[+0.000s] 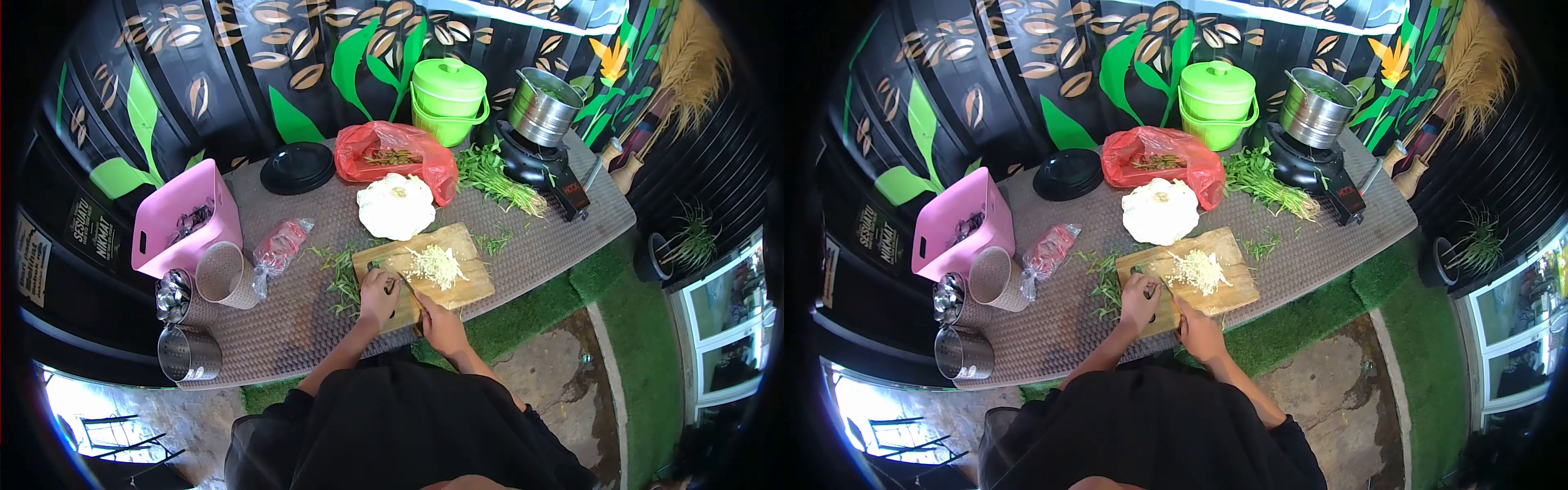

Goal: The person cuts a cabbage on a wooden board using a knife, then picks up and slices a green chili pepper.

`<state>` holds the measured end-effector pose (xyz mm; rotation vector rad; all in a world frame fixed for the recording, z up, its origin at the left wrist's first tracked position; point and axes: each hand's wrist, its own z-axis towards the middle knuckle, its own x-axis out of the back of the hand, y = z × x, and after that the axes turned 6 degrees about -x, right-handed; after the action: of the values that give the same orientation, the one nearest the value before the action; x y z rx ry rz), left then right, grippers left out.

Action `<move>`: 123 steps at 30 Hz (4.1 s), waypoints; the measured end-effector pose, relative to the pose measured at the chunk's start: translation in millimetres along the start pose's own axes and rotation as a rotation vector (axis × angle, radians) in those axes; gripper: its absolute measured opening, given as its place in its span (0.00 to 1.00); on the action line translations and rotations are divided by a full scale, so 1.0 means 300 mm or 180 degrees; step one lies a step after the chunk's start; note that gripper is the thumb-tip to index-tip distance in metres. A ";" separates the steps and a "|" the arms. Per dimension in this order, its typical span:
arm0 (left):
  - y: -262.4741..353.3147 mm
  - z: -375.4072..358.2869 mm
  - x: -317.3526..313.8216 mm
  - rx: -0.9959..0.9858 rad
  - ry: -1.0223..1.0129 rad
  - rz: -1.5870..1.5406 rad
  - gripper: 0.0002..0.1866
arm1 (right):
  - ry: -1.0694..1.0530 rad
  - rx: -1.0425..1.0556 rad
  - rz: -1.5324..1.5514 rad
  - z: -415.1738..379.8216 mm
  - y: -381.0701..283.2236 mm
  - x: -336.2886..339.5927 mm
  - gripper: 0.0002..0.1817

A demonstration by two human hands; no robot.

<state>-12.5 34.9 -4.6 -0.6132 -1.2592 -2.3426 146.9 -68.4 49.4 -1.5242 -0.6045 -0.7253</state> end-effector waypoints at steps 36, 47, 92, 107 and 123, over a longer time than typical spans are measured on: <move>0.002 -0.001 -0.004 -0.0033 0.0059 -0.0090 0.06 | -0.0014 0.0072 -0.0050 0.006 0.006 -0.011 0.29; -0.006 -0.010 -0.007 0.0222 -0.0119 -0.0115 0.06 | 0.0081 0.0011 0.0197 0.016 0.009 0.011 0.27; 0.111 0.471 -0.222 -0.1964 -0.2287 -0.0567 0.09 | 0.0175 -0.0233 0.0448 -0.048 0.121 0.081 0.15; 0.030 0.555 -0.318 -0.1568 -0.2974 -0.0314 0.12 | 0.0314 -0.0236 0.0467 -0.052 0.134 0.045 0.15; 0.061 0.573 -0.270 -0.1777 -0.3111 -0.0484 0.13 | 0.0372 -0.0293 0.0422 -0.059 0.156 0.055 0.16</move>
<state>95.5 183.4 48.0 -2.0824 -0.9406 -2.5888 191.1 -90.6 30.9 -1.5784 -0.3834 -0.7429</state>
